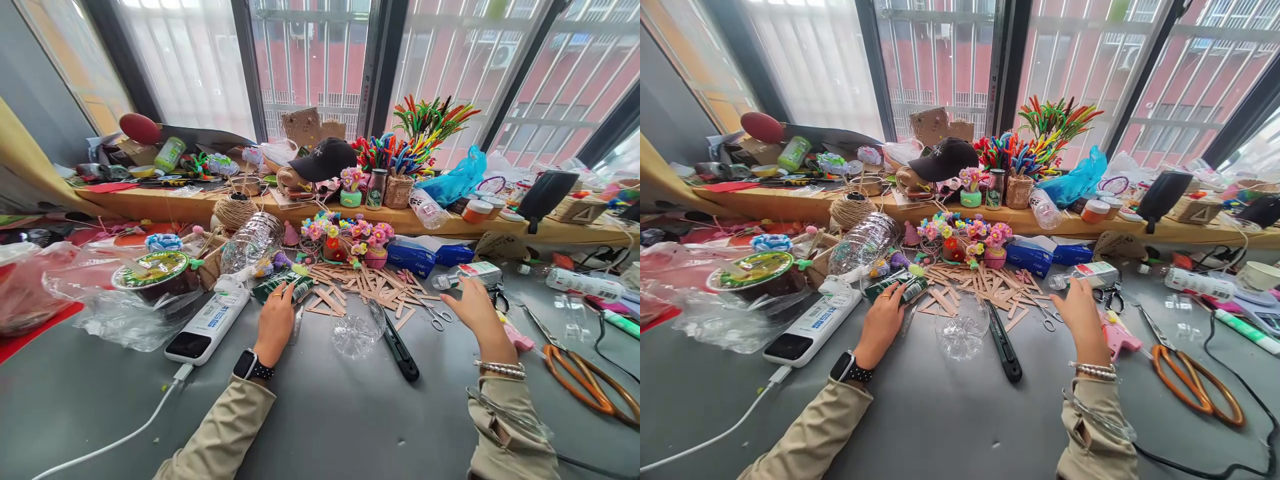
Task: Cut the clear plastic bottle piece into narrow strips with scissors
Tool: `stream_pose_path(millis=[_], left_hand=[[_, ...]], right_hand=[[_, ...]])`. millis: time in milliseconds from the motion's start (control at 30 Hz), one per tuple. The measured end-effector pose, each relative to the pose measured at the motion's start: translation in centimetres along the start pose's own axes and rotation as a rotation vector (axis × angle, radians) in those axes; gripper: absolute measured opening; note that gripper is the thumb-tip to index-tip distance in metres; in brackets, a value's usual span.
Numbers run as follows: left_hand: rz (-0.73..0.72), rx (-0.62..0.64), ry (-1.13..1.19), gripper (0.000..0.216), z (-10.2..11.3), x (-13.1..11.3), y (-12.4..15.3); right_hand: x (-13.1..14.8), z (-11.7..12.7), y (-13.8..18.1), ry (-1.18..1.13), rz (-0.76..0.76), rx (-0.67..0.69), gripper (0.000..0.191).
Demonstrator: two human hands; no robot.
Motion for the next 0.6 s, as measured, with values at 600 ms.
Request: stream_pose_path(millis=[600], left_hand=[[0.492,-0.028,1.603,0.035,4.0,-3.5,-0.4]], right_hand=[[16.8,2.3,7.8,-1.194,0.448,0.393,0.064]])
Point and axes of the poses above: each hand's wrist, its own y-axis away from the middle knuckle, its own z-axis out of the back of the hand, x = y × z, the point moved 7 cm from there along -y, towards the middle knuckle, and after that the axes turned 8 degrees about y, right-handed, at the moved point
